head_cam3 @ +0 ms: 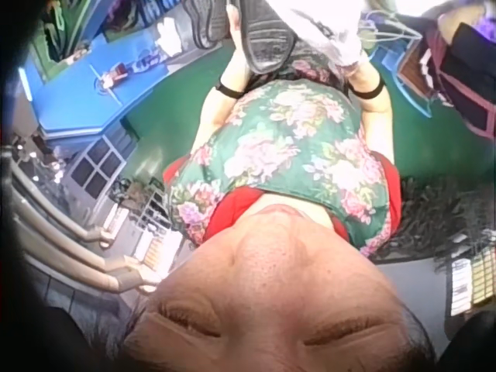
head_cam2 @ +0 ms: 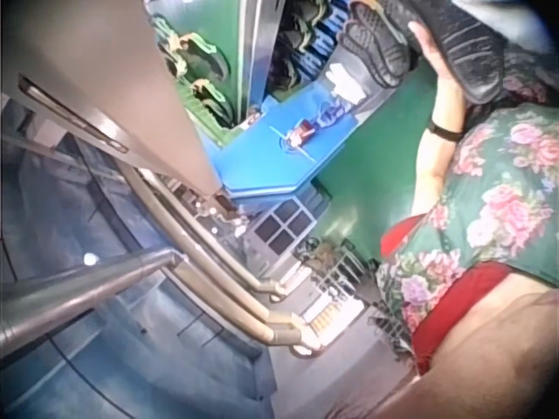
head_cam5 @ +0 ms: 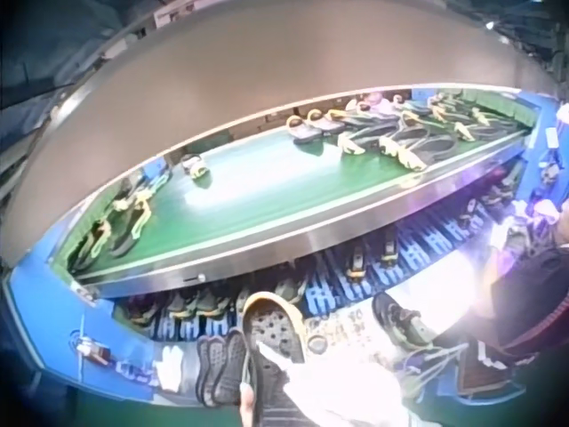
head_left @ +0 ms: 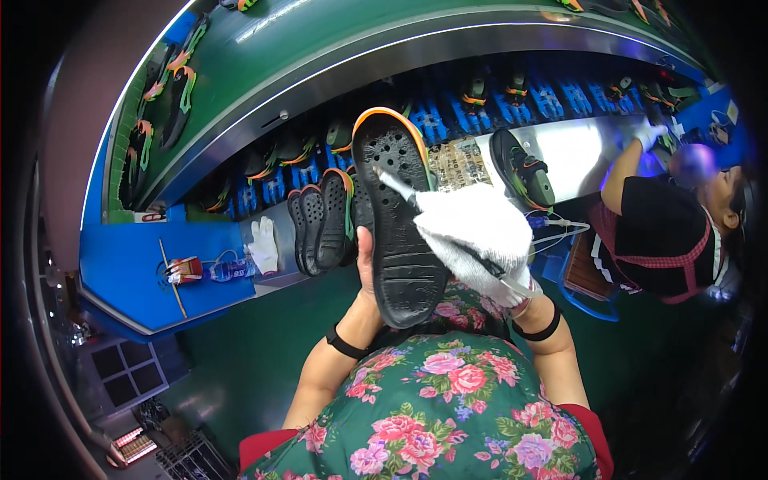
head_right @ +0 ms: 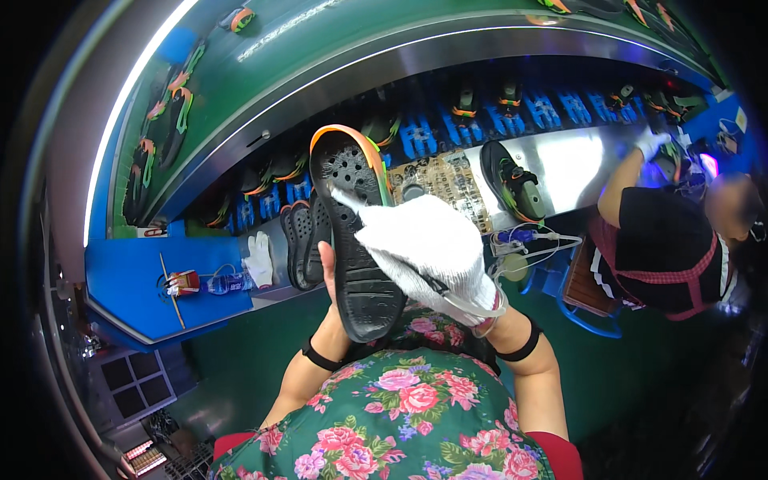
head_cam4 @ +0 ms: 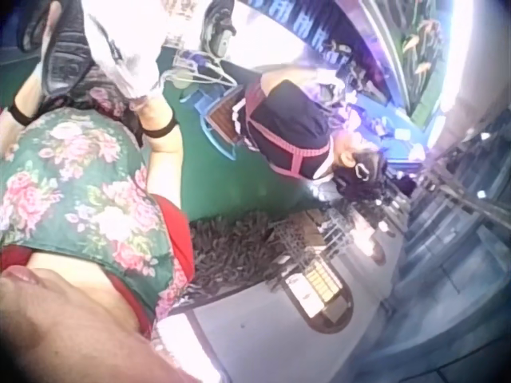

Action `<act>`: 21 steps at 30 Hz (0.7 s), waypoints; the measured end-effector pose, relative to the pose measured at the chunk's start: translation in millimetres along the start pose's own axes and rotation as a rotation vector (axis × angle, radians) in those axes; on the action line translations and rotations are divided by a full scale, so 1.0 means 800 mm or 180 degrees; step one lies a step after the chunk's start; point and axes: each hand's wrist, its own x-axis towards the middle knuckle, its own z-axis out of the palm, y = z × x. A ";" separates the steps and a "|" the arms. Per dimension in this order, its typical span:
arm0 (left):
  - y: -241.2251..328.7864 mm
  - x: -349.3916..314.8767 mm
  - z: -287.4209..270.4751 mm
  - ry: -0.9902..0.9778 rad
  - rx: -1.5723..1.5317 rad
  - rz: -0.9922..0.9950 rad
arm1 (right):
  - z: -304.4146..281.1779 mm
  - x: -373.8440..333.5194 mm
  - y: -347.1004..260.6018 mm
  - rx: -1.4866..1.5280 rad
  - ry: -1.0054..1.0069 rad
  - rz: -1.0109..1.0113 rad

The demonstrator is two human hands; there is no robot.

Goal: The person takes a shoe sole from a conveyor belt, applies liquid to its surface with a brush, and places it back onto the belt. This process is repeated for another shoe sole.

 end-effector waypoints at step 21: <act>0.019 -0.010 0.010 0.1063 0.1243 0.0040 | 0.036 0.016 -0.019 0.0023 -0.0169 -0.0140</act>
